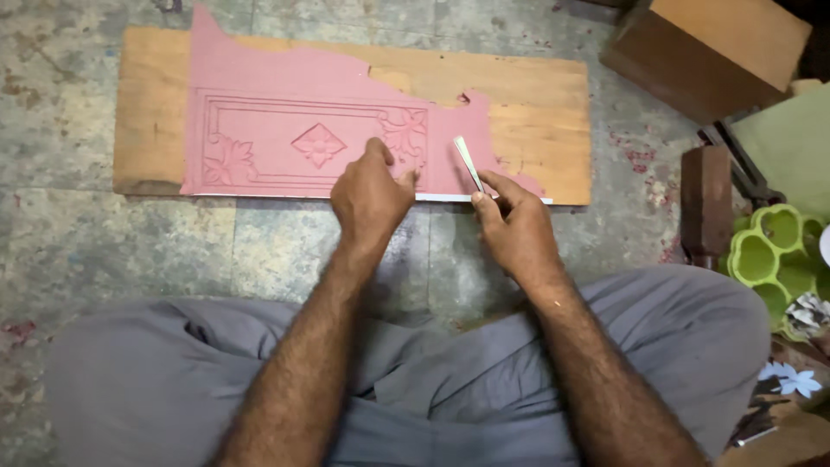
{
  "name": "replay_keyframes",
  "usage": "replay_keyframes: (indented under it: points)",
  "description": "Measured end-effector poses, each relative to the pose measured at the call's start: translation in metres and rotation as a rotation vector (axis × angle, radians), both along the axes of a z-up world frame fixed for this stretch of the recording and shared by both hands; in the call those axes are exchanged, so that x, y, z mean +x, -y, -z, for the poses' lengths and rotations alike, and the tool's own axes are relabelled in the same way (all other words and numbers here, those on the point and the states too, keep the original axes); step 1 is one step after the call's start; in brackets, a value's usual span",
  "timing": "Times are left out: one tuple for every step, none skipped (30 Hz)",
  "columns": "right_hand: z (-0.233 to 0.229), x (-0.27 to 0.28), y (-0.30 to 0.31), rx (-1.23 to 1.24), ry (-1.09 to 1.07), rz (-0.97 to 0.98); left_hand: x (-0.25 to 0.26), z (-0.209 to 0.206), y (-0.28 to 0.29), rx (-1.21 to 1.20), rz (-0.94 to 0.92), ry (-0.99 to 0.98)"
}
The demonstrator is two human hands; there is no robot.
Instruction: The person carves decorative floral patterns into a thin piece of wood using a small hand-held carving chisel. The person holds a template against the wood to guide the carving, occasionally switching to a different tool to refine the edges of the carved design.
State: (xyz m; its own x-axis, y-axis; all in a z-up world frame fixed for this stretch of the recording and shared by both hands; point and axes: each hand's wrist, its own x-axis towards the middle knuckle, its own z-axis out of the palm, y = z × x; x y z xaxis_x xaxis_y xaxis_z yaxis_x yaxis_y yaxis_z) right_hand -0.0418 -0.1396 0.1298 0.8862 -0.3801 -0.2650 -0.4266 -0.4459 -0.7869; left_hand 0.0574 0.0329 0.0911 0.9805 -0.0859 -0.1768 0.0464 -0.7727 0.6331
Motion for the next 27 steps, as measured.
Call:
replay_keyframes:
  points:
    - [-0.003, 0.0, 0.001, -0.001, 0.003, 0.005, 0.002, 0.0, 0.001, -0.001, 0.005, 0.003]
    - [-0.005, -0.001, 0.003, -0.005, 0.03, -0.013, 0.004, 0.002, 0.001, -0.013, 0.0, 0.012]
    - [-0.006, -0.001, 0.004, -0.009, 0.059, -0.031, 0.005, 0.005, 0.002, -0.026, -0.005, 0.023]
    - [-0.006, -0.001, 0.006, -0.011, 0.064, -0.027, 0.007, 0.009, 0.002, -0.028, -0.001, 0.028]
    - [-0.006, 0.0, 0.007, 0.042, 0.096, -0.013, 0.008, 0.012, 0.002, 0.003, -0.006, 0.028]
    - [-0.006, 0.0, 0.01, 0.095, 0.129, 0.0, 0.009, 0.016, 0.002, 0.033, -0.012, 0.029]
    - [-0.008, -0.001, 0.013, 0.091, 0.136, 0.003, 0.01, 0.019, 0.002, 0.03, -0.008, 0.035]
    - [-0.01, -0.001, 0.017, 0.085, 0.152, 0.024, 0.011, 0.02, 0.001, 0.019, -0.026, 0.034]
    - [-0.014, -0.004, 0.022, 0.077, 0.163, 0.047, 0.01, 0.021, 0.001, 0.006, -0.042, 0.028]
    - [-0.02, -0.007, 0.029, 0.072, 0.166, 0.053, 0.009, 0.02, 0.0, 0.001, -0.036, 0.03]
    - [-0.03, -0.012, 0.038, 0.067, 0.208, 0.067, 0.007, 0.018, -0.001, 0.001, -0.011, 0.004]
    - [-0.041, -0.017, 0.046, 0.061, 0.25, 0.08, 0.006, 0.016, -0.002, 0.001, 0.015, -0.022]
    - [-0.054, -0.025, 0.054, 0.064, 0.295, 0.131, 0.006, 0.013, -0.002, -0.005, 0.029, -0.021]
    - [-0.07, -0.034, 0.063, 0.066, 0.341, 0.181, 0.008, 0.01, -0.004, 0.033, 0.053, -0.046]
    - [-0.087, -0.049, 0.073, 0.034, 0.404, 0.198, 0.005, 0.009, -0.002, 0.067, 0.092, -0.079]
    - [-0.104, -0.065, 0.083, 0.001, 0.466, 0.212, 0.003, 0.009, -0.004, 0.079, 0.115, -0.07]
    - [-0.121, -0.084, 0.093, -0.036, 0.495, 0.231, 0.001, 0.009, -0.005, 0.09, 0.147, -0.064]
    - [-0.136, -0.104, 0.102, -0.073, 0.523, 0.249, 0.0, 0.01, -0.007, 0.074, 0.174, -0.047]
    - [-0.148, -0.126, 0.111, -0.099, 0.518, 0.28, -0.002, 0.012, -0.01, 0.055, 0.201, -0.027]
    - [-0.157, -0.15, 0.12, -0.173, 0.479, 0.34, -0.003, 0.015, -0.014, 0.029, 0.248, 0.026]
    - [-0.164, -0.172, 0.131, -0.245, 0.44, 0.399, -0.005, 0.016, -0.015, 0.003, 0.293, 0.08]
    - [-0.166, -0.193, 0.144, -0.268, 0.434, 0.428, -0.009, 0.016, -0.017, 0.004, 0.317, 0.085]
    - [-0.162, -0.212, 0.158, -0.313, 0.385, 0.499, -0.015, 0.016, -0.019, 0.009, 0.333, 0.091]
    - [-0.155, -0.233, 0.173, -0.357, 0.334, 0.571, -0.023, 0.017, -0.018, 0.04, 0.317, 0.102]
    - [-0.143, -0.257, 0.186, -0.406, 0.203, 0.672, -0.031, 0.016, -0.018, 0.076, 0.295, 0.117]
    - [-0.129, -0.286, 0.197, -0.449, 0.07, 0.771, -0.043, 0.017, -0.015, 0.068, 0.312, 0.121]
    - [-0.109, -0.31, 0.208, -0.594, 0.081, 0.7, -0.053, 0.019, -0.014, 0.113, 0.262, 0.124]
